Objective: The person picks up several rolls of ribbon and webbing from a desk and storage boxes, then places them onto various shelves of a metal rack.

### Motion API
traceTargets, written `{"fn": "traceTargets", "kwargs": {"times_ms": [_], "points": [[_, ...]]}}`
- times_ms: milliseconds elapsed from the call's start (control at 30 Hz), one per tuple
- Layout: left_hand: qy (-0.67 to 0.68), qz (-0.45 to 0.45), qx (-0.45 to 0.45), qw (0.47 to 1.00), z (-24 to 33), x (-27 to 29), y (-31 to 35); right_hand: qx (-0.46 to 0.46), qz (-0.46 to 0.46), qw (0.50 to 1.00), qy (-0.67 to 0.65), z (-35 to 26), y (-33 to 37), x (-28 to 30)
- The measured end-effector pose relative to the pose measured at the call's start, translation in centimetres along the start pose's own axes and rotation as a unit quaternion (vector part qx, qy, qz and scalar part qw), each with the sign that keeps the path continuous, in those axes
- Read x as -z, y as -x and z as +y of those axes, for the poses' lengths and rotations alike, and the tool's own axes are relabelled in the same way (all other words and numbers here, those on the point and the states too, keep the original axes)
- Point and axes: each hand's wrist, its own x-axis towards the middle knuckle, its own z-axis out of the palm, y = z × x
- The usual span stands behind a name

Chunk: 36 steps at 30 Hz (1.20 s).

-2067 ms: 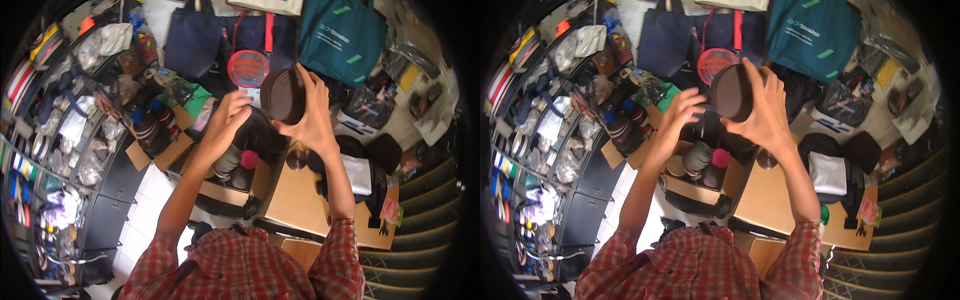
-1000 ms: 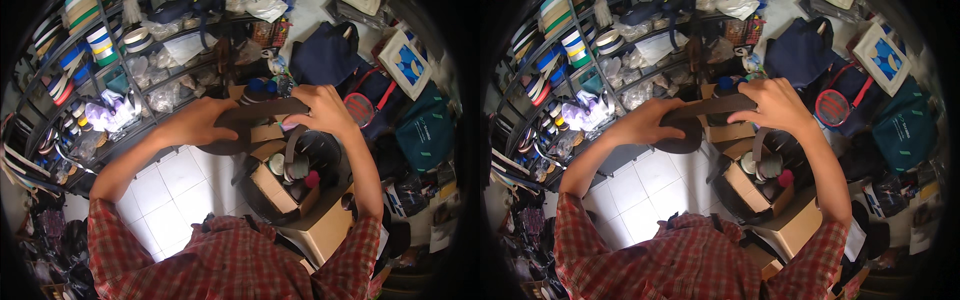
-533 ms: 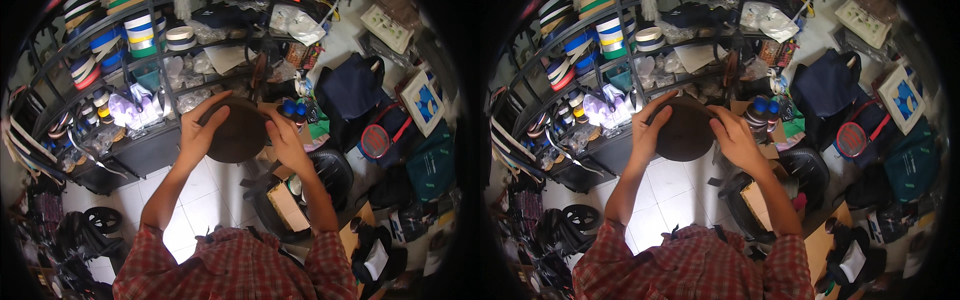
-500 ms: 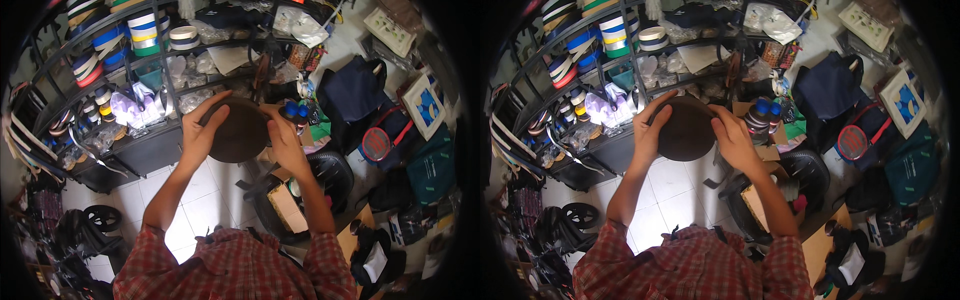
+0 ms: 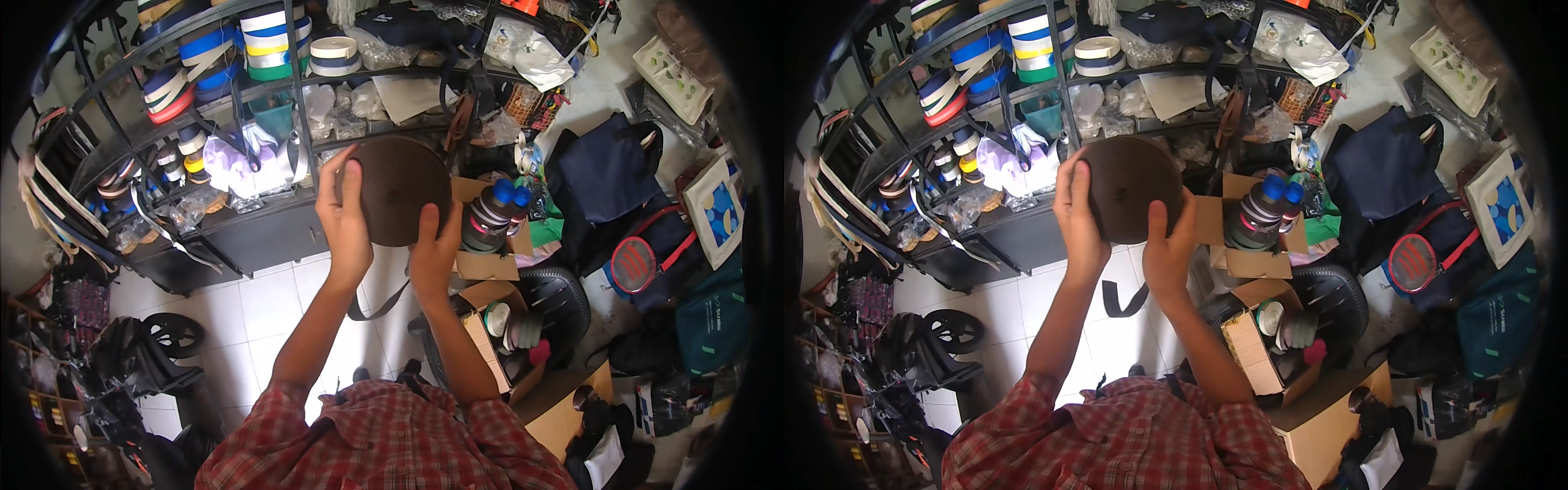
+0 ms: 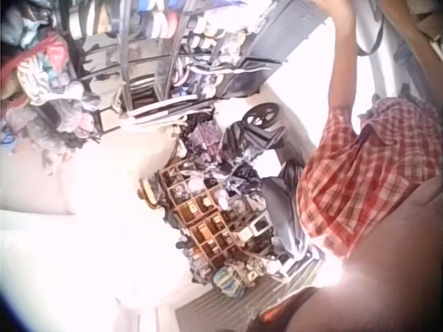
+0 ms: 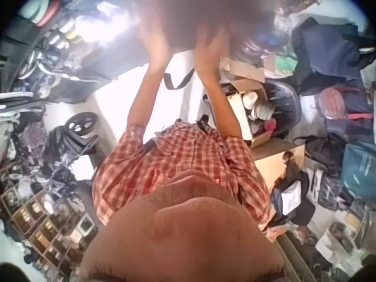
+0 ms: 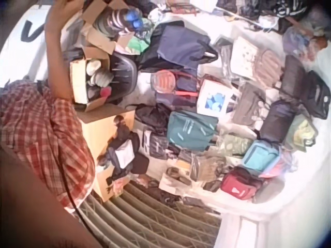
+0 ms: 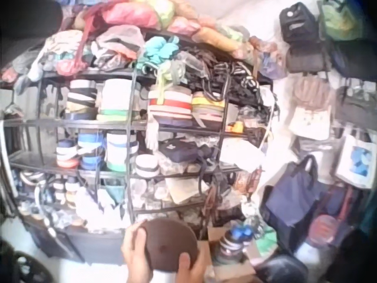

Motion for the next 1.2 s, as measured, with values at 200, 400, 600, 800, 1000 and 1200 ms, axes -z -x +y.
{"fn": "traceTargets", "kwargs": {"times_ms": [200, 400, 600, 800, 1000, 1200], "points": [[-0.205, -0.256, -0.01, 0.945, 2.0, 0.5, -4.8, 0.17, -0.1, 0.978, 0.073, 0.1, -4.5, 3.8], [-0.347, -0.363, -0.033, 0.864, 2.7, -5.5, -5.1, 0.195, -0.166, 0.966, 0.047, -0.7, -8.0, 6.5], [-0.227, -0.104, -0.085, 0.965, -3.1, -9.1, -2.8, 0.154, -0.023, 0.988, -0.025, 1.6, -9.0, 6.7], [-0.037, 0.078, -0.036, 0.996, -8.1, -13.0, 0.5, 0.109, 0.044, 0.989, -0.093, 2.5, -10.6, 8.3], [-0.174, -0.213, -0.012, 0.961, -6.8, -13.2, -1.2, 0.223, -0.115, 0.968, 0.01, 3.7, -14.9, 15.4], [-0.142, -0.053, 0.023, 0.988, -9.8, -15.6, 0.8, 0.173, -0.067, 0.982, -0.025, 3.7, -15.8, 15.7]]}}
